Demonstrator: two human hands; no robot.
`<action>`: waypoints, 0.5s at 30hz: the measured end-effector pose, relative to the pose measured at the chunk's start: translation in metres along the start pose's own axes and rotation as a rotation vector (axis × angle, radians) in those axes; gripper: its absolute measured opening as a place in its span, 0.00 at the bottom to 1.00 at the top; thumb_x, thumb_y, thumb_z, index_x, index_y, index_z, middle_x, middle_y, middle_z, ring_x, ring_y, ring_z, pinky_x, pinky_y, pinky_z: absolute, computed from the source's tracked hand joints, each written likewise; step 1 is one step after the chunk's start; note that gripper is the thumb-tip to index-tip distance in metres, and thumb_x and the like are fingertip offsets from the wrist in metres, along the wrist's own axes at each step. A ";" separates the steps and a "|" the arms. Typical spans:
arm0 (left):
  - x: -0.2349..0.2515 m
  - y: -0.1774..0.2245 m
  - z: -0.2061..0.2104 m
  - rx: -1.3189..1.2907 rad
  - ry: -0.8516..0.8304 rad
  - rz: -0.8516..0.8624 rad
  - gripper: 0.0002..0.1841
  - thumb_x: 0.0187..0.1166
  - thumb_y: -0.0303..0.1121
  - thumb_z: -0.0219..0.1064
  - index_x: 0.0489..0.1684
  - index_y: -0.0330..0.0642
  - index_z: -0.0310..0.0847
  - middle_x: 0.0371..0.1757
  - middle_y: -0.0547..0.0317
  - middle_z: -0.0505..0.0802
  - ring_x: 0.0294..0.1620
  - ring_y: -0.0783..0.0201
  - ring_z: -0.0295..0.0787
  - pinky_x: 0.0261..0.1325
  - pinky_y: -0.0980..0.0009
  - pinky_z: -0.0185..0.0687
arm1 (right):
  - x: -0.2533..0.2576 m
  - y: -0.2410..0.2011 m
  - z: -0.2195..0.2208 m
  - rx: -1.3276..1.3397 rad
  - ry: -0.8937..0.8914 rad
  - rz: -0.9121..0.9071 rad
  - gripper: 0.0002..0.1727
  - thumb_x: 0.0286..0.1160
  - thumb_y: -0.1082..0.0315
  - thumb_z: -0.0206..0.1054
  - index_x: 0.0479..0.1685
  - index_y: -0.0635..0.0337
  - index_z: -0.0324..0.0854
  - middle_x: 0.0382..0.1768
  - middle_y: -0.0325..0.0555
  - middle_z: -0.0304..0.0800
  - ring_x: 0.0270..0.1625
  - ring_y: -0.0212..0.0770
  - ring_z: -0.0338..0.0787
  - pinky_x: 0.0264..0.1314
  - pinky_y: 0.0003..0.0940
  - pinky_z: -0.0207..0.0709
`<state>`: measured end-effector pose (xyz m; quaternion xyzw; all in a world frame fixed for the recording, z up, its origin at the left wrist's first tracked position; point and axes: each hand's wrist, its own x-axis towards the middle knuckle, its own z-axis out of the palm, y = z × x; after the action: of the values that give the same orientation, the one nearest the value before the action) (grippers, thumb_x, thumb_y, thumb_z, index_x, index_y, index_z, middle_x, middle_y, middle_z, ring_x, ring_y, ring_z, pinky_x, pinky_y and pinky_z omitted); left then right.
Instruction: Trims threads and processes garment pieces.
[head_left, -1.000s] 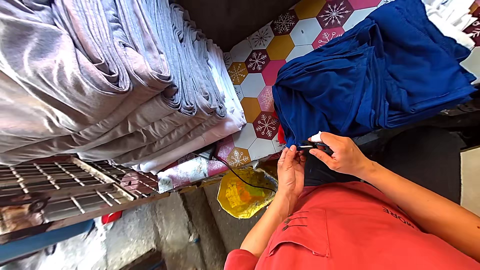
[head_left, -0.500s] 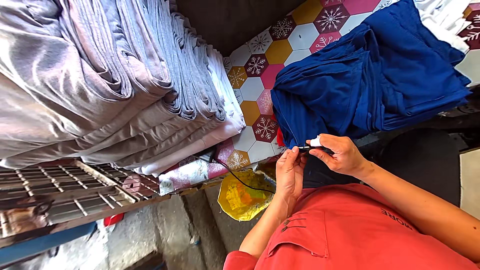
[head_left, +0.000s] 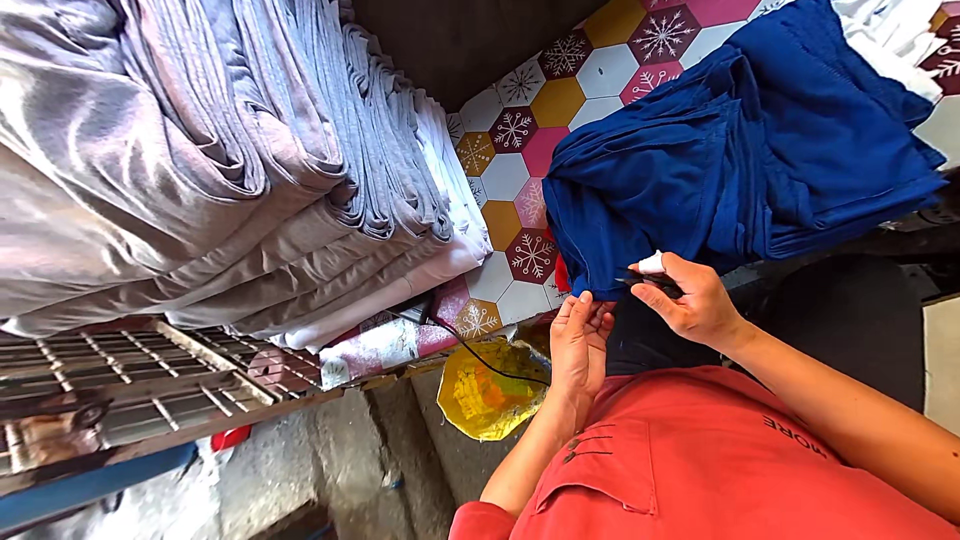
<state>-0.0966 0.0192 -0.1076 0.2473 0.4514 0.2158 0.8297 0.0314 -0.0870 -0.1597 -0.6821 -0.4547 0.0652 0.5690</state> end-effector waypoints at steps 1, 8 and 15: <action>-0.001 0.001 0.001 -0.005 0.004 -0.002 0.10 0.92 0.27 0.50 0.44 0.37 0.78 0.36 0.51 0.94 0.34 0.65 0.94 0.42 0.75 0.90 | 0.001 0.001 0.000 -0.046 0.020 -0.082 0.17 0.82 0.59 0.66 0.41 0.68 0.85 0.31 0.47 0.87 0.31 0.31 0.82 0.34 0.24 0.77; -0.004 0.000 0.005 0.020 -0.001 0.033 0.10 0.91 0.25 0.52 0.44 0.36 0.79 0.35 0.53 0.94 0.34 0.66 0.94 0.45 0.75 0.90 | -0.002 -0.005 0.006 -0.323 0.054 -0.291 0.18 0.84 0.57 0.64 0.42 0.64 0.92 0.25 0.48 0.87 0.25 0.42 0.85 0.23 0.34 0.73; -0.004 -0.002 0.004 0.062 -0.019 0.079 0.09 0.89 0.23 0.54 0.42 0.35 0.80 0.35 0.52 0.95 0.36 0.65 0.95 0.46 0.73 0.90 | -0.003 -0.007 0.004 -0.312 0.068 -0.283 0.17 0.85 0.59 0.64 0.40 0.63 0.93 0.25 0.48 0.88 0.27 0.41 0.86 0.25 0.33 0.75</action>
<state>-0.0946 0.0138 -0.1042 0.2927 0.4397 0.2321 0.8168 0.0236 -0.0869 -0.1562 -0.6930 -0.5312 -0.1099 0.4748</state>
